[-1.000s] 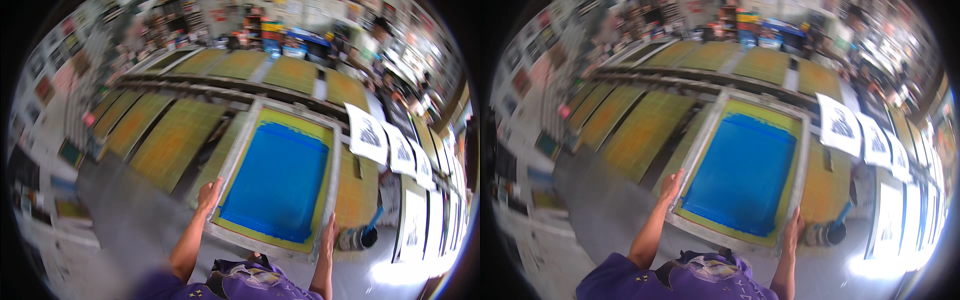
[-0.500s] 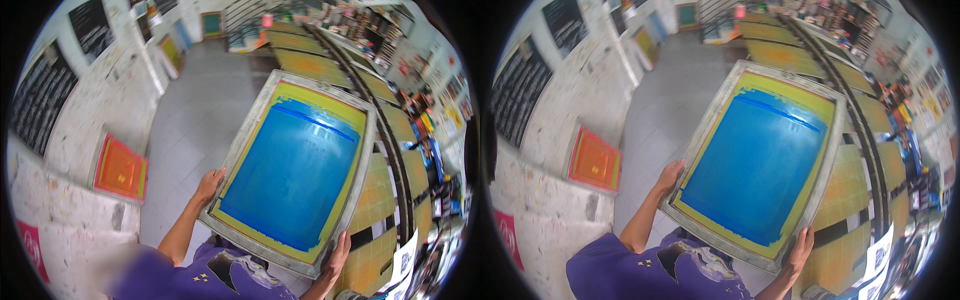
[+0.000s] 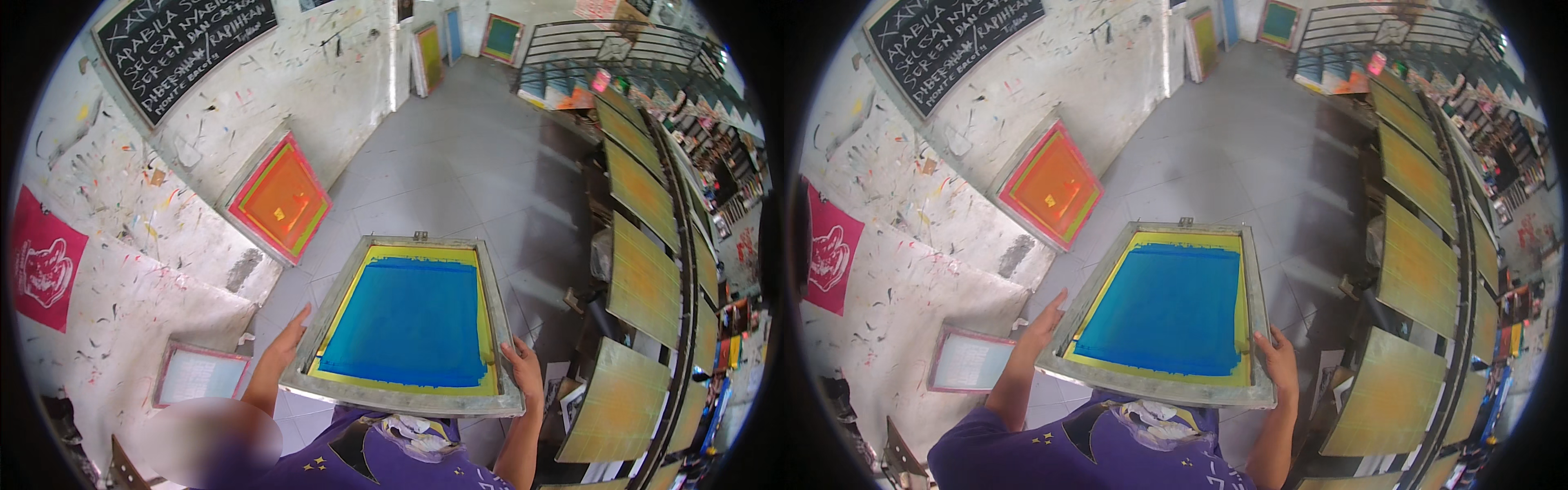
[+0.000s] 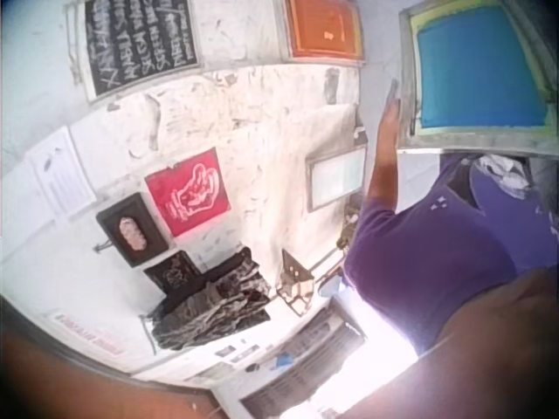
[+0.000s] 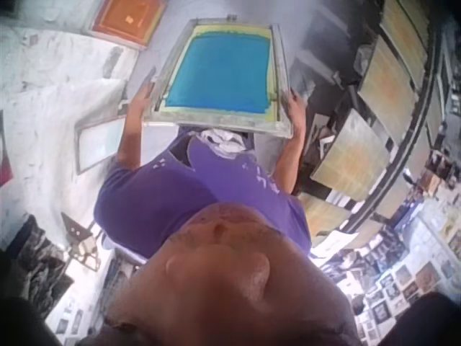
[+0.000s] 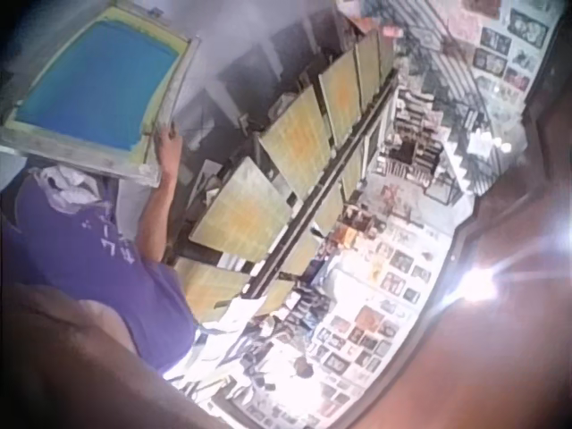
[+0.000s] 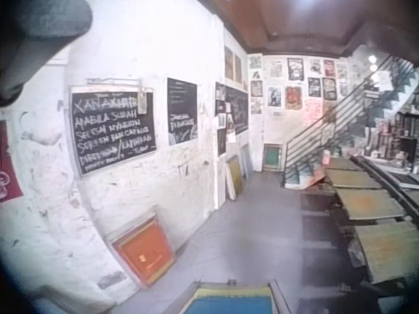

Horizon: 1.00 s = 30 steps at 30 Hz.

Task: The person moves several screen printing frames around a workshop, placing them against a wall and on a table. They then use a spatula to scoop white paste from a container and spread it onto a frame.

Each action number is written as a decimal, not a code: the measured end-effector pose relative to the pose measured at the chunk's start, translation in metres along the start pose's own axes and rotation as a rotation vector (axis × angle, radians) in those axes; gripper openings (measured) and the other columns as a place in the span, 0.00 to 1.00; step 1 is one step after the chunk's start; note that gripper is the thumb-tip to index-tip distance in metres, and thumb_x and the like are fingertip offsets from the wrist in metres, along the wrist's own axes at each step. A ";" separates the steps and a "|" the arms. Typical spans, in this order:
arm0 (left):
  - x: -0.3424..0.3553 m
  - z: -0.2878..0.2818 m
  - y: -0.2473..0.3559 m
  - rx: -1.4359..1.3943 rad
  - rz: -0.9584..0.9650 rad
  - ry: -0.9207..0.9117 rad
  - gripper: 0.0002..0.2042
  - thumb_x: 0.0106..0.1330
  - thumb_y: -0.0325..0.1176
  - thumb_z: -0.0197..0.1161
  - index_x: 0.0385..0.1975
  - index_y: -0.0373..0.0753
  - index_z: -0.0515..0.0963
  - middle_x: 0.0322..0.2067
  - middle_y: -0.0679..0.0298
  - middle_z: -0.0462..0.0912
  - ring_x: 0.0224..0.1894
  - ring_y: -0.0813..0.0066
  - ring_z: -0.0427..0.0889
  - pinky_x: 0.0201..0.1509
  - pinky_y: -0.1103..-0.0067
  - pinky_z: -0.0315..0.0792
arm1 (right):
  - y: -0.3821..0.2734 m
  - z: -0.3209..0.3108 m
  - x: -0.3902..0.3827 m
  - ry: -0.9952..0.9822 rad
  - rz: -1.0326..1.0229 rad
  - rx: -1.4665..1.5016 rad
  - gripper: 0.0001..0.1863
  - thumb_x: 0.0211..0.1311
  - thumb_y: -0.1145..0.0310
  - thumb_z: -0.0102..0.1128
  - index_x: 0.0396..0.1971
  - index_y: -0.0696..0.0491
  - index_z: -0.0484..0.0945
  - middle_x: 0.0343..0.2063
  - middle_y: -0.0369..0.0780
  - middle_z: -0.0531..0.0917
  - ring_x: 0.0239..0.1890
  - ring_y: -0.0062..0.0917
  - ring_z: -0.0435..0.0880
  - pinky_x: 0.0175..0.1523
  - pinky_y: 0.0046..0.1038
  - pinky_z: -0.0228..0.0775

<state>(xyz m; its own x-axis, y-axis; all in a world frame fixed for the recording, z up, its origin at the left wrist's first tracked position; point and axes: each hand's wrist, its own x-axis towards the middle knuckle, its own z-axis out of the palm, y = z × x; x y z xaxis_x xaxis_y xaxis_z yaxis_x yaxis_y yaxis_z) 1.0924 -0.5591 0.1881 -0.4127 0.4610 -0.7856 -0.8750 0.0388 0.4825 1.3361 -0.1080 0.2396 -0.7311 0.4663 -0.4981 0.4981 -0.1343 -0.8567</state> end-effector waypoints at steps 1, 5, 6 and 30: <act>-0.006 -0.007 0.015 -0.146 -0.044 -0.050 0.49 0.62 0.72 0.50 0.63 0.26 0.65 0.62 0.45 0.70 0.63 0.56 0.72 0.68 0.66 0.64 | -0.001 0.002 0.013 -0.071 -0.023 -0.022 0.43 0.60 0.53 0.68 0.64 0.70 0.62 0.58 0.52 0.75 0.58 0.31 0.77 0.62 0.27 0.65; -0.005 0.003 0.072 -0.473 0.444 -0.260 0.51 0.60 0.74 0.50 0.63 0.23 0.64 0.59 0.45 0.74 0.59 0.56 0.75 0.67 0.64 0.65 | 0.007 0.033 0.079 -0.009 0.115 -0.092 0.48 0.56 0.51 0.71 0.66 0.70 0.60 0.60 0.55 0.73 0.60 0.35 0.76 0.63 0.28 0.65; 0.006 0.017 0.085 -0.490 0.558 -0.227 0.51 0.60 0.75 0.48 0.65 0.28 0.62 0.60 0.49 0.73 0.60 0.57 0.73 0.68 0.64 0.64 | 0.009 0.040 0.096 -0.032 0.156 -0.071 0.48 0.56 0.51 0.71 0.66 0.70 0.59 0.60 0.56 0.72 0.61 0.35 0.75 0.64 0.29 0.65; 0.375 0.237 0.370 0.464 0.603 0.392 0.30 0.51 0.41 0.76 0.51 0.36 0.72 0.33 0.57 0.84 0.36 0.67 0.85 0.39 0.69 0.78 | -0.129 0.135 0.485 -0.134 0.253 0.360 0.42 0.71 0.36 0.39 0.66 0.60 0.59 0.55 0.54 0.75 0.51 0.38 0.80 0.52 0.36 0.74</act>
<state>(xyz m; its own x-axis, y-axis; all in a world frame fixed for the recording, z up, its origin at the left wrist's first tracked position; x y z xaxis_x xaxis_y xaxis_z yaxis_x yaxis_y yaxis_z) 0.6737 -0.1619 0.1636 -0.9069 0.1832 -0.3795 -0.3207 0.2841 0.9036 0.8542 0.0175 0.0899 -0.6726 0.2657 -0.6906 0.4926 -0.5357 -0.6859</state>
